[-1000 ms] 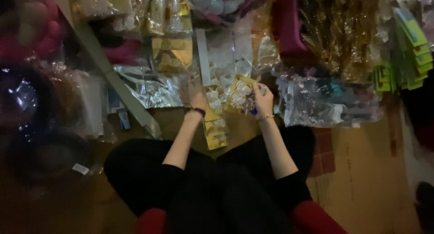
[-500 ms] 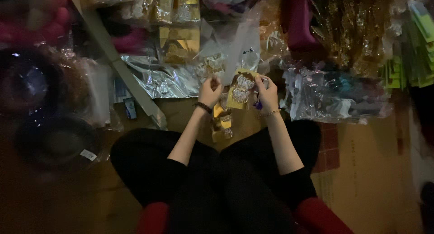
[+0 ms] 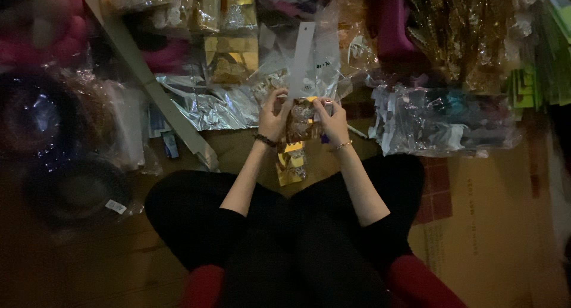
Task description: The person sits cross-legged on the floor and organizes various craft supplies. They handle small plastic bags containing decorative items, using a stapler to seal them. They also handle long white strips of material, folding and arranging them among the other supplies.
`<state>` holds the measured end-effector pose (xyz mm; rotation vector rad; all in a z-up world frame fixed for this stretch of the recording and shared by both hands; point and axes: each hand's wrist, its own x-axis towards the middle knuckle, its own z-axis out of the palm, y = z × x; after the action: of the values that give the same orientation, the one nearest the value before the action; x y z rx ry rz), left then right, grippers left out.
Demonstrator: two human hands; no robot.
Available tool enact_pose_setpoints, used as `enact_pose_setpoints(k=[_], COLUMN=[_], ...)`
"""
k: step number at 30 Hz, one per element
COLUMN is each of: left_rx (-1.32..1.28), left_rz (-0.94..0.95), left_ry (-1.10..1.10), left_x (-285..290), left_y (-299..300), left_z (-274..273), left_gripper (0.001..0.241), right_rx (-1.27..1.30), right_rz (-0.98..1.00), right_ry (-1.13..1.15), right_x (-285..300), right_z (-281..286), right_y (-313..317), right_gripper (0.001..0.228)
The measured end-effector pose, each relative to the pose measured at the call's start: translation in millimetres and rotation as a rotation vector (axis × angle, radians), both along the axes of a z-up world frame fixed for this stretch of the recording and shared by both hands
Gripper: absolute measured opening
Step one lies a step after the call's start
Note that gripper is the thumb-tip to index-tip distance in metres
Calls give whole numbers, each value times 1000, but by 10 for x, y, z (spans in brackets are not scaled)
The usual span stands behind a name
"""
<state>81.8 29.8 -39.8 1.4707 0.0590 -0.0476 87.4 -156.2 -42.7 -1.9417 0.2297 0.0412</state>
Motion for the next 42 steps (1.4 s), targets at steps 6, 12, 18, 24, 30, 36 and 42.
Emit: enact_pose_setpoints(k=[6,12,18,24,30,36,42], left_rx=[-10,97,15,75,88,150,169], left_rz=[69,192,232,201,158,191,177], left_ry=[-69,-76,-97,-143,-86,-80,-142], left_x=[16,23,39,47,4,15,20], left_y=[-33,-40,48,36,48,27,18], left_z=[26,-50,-41,-7,47,85,67], left_gripper=[24,38,26,22,28,34,36], right_rx=[58,14,149,216,235,-13,-155], right_rz=[-14,38,-20,-137,-156,-68,-108], right_ry=[39,82,2,-119,-19,-122,-201], right_x=[81,48,213,542,827,741,653], right_z=[83,270,292,641,761,579,542], right_y=[73,130,-33,109,508,714,802], right_gripper=[23,17,50,72,63,65,71])
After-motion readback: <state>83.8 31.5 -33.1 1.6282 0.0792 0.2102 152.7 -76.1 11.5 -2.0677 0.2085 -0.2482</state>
